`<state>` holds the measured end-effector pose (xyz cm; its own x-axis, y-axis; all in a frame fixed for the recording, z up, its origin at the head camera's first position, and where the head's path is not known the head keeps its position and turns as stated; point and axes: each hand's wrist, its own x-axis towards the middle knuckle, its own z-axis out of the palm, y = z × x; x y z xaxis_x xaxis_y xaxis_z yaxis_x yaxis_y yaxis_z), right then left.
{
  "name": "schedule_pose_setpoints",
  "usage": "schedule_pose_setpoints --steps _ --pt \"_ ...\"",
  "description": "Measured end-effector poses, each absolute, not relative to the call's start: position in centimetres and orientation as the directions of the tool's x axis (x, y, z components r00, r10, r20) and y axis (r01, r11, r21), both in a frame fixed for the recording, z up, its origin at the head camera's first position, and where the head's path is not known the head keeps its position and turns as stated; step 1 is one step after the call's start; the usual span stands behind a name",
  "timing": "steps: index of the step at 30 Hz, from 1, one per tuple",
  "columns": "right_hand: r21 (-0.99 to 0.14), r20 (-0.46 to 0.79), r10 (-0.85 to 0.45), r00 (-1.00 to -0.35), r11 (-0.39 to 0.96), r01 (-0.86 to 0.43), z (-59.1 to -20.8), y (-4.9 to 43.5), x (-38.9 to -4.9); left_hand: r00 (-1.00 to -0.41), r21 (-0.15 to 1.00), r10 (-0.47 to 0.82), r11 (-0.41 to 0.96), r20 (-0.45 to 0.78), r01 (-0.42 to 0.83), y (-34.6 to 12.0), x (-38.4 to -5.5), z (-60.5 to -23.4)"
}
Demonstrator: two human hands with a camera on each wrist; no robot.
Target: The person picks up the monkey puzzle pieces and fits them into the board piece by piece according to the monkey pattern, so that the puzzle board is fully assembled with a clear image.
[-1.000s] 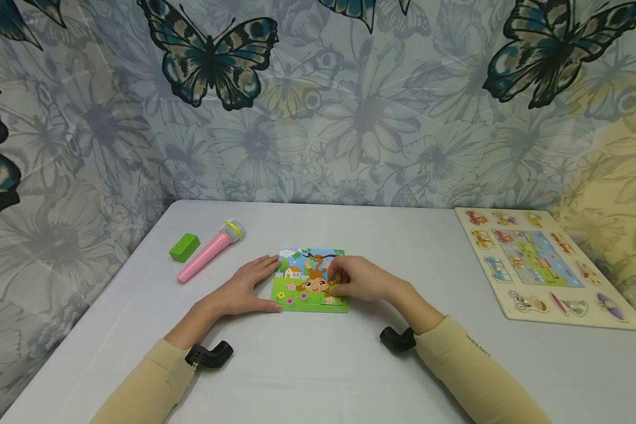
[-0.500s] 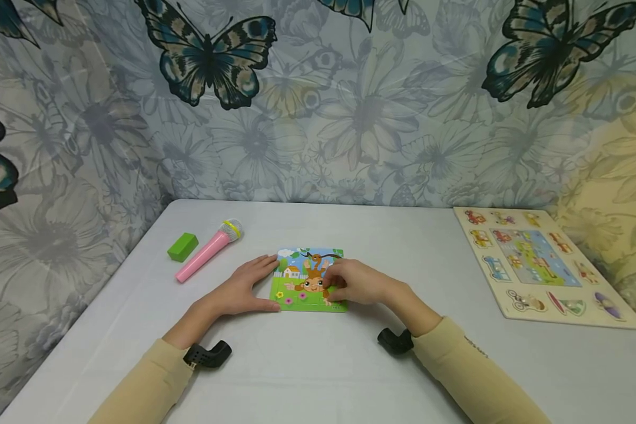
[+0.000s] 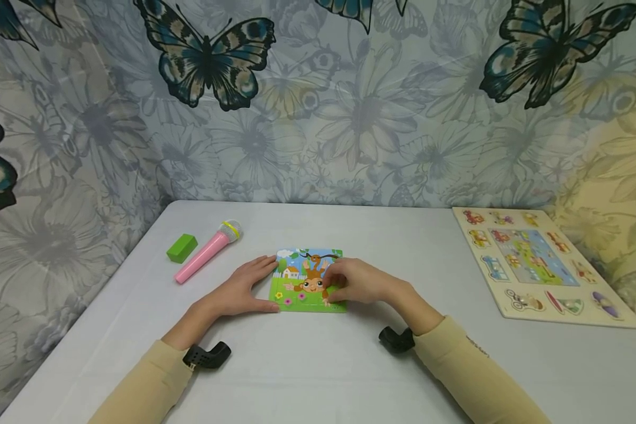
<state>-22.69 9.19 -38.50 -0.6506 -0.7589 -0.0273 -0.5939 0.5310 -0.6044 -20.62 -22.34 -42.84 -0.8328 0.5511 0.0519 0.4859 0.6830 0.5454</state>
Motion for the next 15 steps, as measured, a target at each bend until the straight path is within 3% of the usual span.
schedule_pose_setpoints --steps 15 --pt "-0.704 -0.015 -0.700 -0.714 0.514 -0.489 -38.2 13.0 -22.2 -0.840 0.571 0.540 0.674 0.052 0.469 -22.5 -20.1 -43.4"
